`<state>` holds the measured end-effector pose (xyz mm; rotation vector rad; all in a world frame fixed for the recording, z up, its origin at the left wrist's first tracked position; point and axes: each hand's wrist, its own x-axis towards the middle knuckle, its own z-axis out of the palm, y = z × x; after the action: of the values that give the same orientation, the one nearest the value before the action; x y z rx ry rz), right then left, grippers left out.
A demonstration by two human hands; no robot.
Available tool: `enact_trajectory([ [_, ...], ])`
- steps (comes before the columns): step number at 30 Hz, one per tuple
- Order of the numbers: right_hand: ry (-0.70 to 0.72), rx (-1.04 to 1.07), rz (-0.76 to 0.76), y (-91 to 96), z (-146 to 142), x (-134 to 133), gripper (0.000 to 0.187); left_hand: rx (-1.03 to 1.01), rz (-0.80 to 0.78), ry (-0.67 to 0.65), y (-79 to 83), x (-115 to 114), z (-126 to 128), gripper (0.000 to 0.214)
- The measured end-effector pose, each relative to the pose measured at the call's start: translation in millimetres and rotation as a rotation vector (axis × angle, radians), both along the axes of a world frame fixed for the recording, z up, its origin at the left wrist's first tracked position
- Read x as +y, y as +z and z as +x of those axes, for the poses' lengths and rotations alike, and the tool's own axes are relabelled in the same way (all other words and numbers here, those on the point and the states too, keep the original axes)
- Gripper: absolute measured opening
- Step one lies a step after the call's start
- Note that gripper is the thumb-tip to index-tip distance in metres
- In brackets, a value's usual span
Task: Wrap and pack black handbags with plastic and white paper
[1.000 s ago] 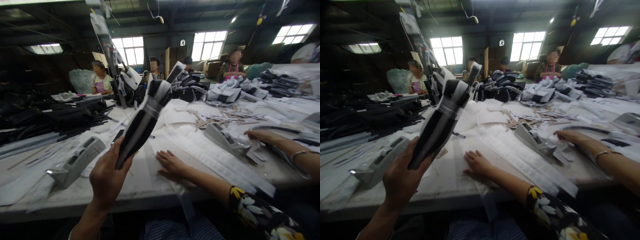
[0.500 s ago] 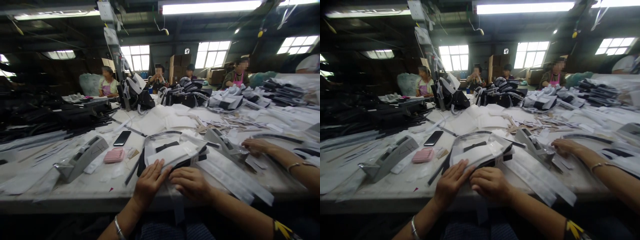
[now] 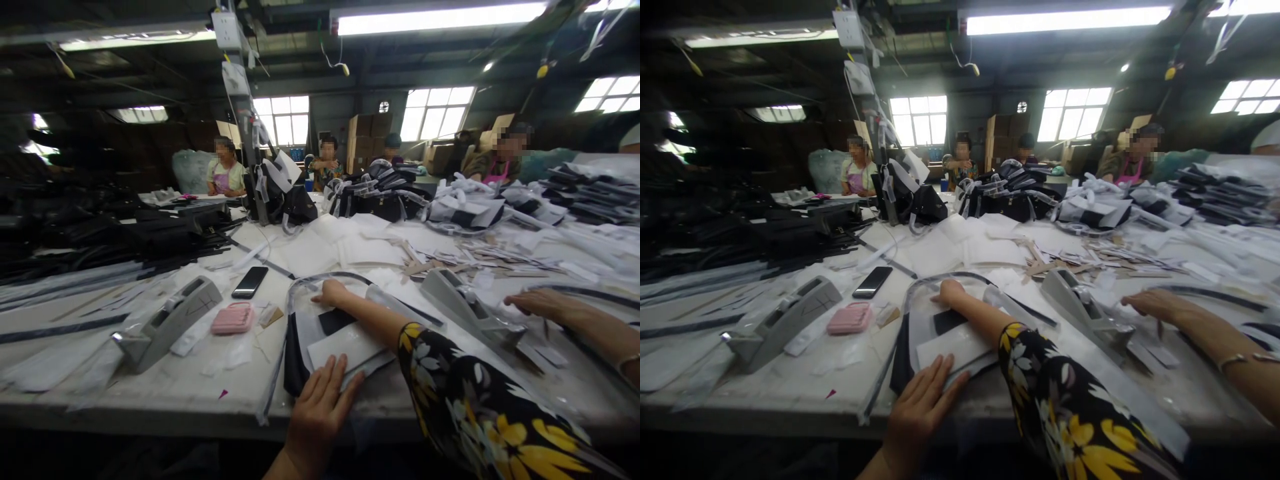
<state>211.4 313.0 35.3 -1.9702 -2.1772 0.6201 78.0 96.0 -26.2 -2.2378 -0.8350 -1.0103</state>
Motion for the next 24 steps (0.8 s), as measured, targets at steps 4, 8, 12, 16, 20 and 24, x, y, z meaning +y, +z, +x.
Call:
enact_trajectory([
  [4, -0.063, 0.059, -0.152, -14.3, -4, 16, 0.023, -0.048, 0.002, 0.002, -2.1, -3, 1, 0.040],
  [8, -0.073, 0.265, -0.240, -18.4, 5, 25, 0.020, -0.072, 0.002, -0.022, -1.8, -2, 1, 0.039],
  [12, -0.045, 0.538, -0.262, -13.3, 8, 25, 0.022, -0.074, -0.021, -0.020, 0.3, -2, 2, 0.038],
  [16, -0.010, 0.732, -0.312, -6.6, 1, 21, 0.018, -0.083, -0.039, -0.024, 1.0, -2, 3, 0.039],
  [20, 0.016, 0.796, -0.316, -8.8, -11, 25, 0.012, -0.061, -0.025, -0.028, 3.8, 0, 2, 0.039],
  [24, 0.008, 0.819, -0.286, -19.4, -17, 31, 0.010, -0.055, -0.037, -0.025, 12.7, 2, 4, 0.038],
])
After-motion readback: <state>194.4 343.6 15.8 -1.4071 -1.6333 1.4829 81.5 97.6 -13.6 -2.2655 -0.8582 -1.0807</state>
